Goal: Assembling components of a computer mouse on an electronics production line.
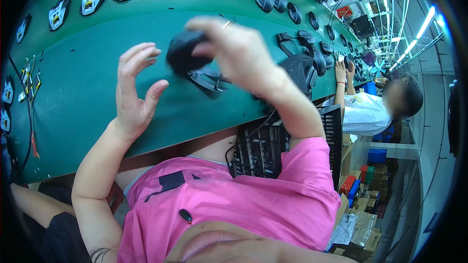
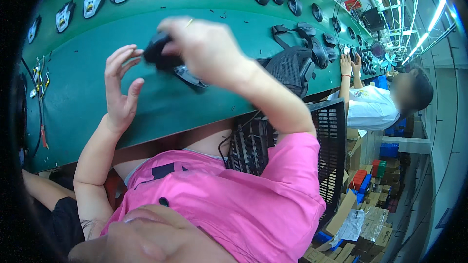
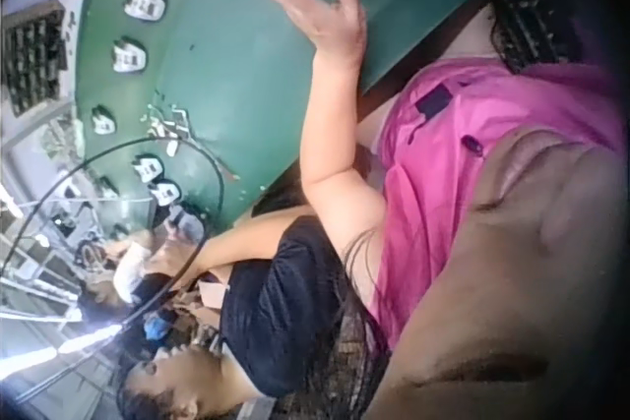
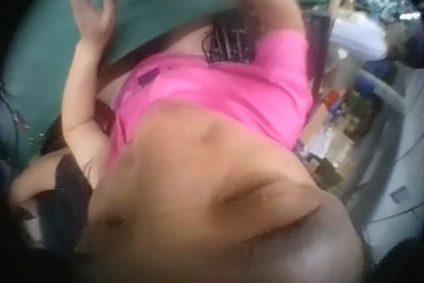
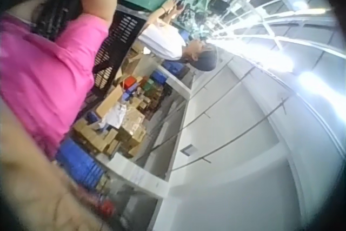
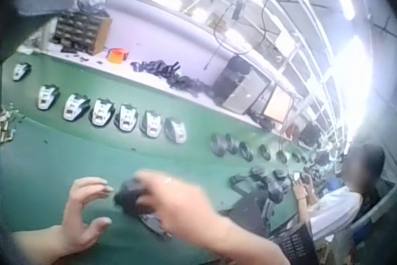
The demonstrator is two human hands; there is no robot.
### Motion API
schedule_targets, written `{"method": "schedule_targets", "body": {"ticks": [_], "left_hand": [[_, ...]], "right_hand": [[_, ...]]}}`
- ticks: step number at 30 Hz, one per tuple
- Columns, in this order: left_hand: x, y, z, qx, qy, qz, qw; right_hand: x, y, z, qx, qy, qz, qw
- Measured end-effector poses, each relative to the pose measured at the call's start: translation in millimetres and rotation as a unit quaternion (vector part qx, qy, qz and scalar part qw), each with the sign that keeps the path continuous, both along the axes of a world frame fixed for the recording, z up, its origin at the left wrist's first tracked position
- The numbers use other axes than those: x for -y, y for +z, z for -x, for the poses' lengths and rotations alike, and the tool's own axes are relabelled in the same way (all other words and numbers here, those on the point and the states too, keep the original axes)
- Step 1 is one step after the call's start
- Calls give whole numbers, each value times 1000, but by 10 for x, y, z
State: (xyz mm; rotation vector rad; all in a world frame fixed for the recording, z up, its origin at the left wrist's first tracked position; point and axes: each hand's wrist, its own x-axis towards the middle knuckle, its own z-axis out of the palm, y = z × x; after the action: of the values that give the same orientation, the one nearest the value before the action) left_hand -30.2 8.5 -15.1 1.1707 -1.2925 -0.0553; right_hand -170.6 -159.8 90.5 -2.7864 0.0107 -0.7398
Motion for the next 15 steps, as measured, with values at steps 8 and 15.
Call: {"method": "schedule_targets", "body": {"ticks": [8,15], "left_hand": [[45,18,-23,119,65,-90,987],[87,-70,16,95,54,-126,986]], "right_hand": [[2282,-443,-218,143,-298,142,933],[2698,-977,-211,-192,-379,190,885]]}}
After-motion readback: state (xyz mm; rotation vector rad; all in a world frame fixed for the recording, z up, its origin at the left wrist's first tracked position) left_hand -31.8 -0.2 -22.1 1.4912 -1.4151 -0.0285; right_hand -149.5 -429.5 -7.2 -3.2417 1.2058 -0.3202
